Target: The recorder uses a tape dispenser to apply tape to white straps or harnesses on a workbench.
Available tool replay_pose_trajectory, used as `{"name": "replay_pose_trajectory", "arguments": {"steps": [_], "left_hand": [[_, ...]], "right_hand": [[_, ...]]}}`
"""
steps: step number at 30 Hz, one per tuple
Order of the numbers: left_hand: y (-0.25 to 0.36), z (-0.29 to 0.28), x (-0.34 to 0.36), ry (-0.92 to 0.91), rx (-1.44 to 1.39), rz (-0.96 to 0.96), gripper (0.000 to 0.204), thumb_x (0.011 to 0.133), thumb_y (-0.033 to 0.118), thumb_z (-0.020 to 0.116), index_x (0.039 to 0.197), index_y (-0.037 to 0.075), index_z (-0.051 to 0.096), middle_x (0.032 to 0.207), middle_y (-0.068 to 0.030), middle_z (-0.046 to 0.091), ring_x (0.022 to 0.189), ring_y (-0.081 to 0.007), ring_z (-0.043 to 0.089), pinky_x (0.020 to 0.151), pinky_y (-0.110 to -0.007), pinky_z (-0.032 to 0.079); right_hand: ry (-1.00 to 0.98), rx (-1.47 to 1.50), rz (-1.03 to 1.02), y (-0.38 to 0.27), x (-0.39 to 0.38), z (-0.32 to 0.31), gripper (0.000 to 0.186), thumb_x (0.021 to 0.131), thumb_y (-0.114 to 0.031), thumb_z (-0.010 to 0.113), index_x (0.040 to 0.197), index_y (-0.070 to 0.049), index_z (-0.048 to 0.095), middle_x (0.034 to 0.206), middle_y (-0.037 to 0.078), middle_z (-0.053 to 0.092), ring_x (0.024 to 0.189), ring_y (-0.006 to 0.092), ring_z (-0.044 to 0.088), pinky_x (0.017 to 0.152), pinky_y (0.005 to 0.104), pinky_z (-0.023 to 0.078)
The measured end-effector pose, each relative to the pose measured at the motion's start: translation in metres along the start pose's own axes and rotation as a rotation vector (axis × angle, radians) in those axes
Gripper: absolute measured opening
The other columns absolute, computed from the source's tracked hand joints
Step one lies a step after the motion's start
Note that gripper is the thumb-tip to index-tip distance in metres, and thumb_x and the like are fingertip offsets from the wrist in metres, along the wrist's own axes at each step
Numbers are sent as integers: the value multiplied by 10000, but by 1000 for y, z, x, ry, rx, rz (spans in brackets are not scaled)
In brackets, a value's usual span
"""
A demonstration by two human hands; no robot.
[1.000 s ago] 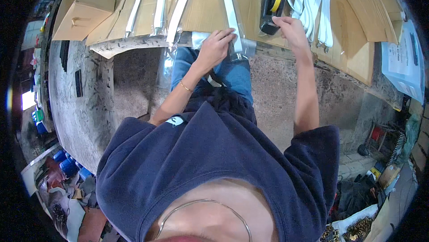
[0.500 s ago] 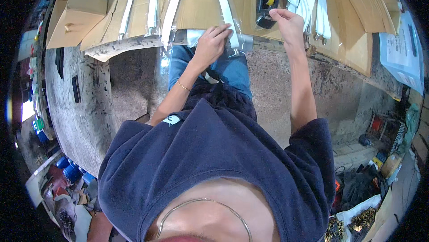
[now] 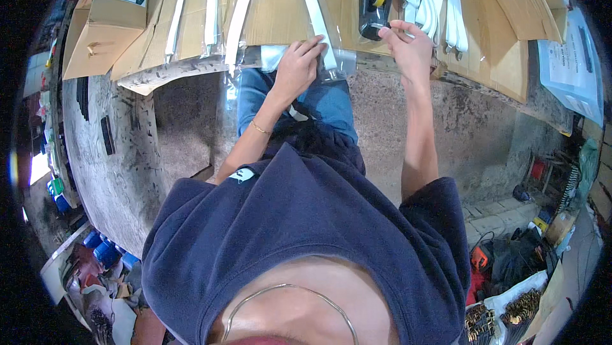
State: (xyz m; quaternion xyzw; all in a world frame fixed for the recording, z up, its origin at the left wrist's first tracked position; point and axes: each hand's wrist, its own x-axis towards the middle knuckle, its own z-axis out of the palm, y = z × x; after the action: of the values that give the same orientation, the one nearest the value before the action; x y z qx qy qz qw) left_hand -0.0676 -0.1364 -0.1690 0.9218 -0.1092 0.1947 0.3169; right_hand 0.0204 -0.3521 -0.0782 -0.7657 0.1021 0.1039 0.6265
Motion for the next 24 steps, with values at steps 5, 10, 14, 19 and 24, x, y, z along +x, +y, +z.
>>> {"name": "replay_pose_trajectory", "arguments": {"steps": [5,10,14,19,24], "left_hand": [[1,1,0,-10,-8,-10,338,724,-24,545,1046,31,635,1170,-69,600,908,-276,561,840,-366,476],[2,1,2,-1,-9,2,344,721,-27,543,1048,30,636,1174,-73,598,912,-282,561,844,-367,476],[0,2,0,14,23,13,300,730,13,581,1024,35,639,1157,-59,603,892,-251,559,806,-360,471],[1,2,0,8,-7,-17,359,706,-35,549,1049,27,636,1182,-81,593,912,-278,560,835,-368,476],[4,-1,-3,18,14,-10,354,712,-18,557,1054,30,634,1185,-77,594,897,-273,556,821,-388,467]], "right_hand": [[13,-42,-77,3,-9,4,270,762,-32,708,1016,8,624,770,60,652,646,60,511,578,191,384],[14,-197,-179,9,-9,5,291,791,-53,674,1075,-20,620,698,44,639,609,68,498,572,223,391],[53,-548,-327,5,-14,12,354,811,-67,637,1162,-65,594,653,84,609,577,120,519,588,283,427],[89,-598,-404,15,-37,23,411,808,-30,620,1213,-84,566,742,129,632,644,180,604,638,341,469],[36,-318,-529,5,-63,60,311,820,-57,641,1126,-15,604,830,135,667,739,195,652,682,304,502]]}}
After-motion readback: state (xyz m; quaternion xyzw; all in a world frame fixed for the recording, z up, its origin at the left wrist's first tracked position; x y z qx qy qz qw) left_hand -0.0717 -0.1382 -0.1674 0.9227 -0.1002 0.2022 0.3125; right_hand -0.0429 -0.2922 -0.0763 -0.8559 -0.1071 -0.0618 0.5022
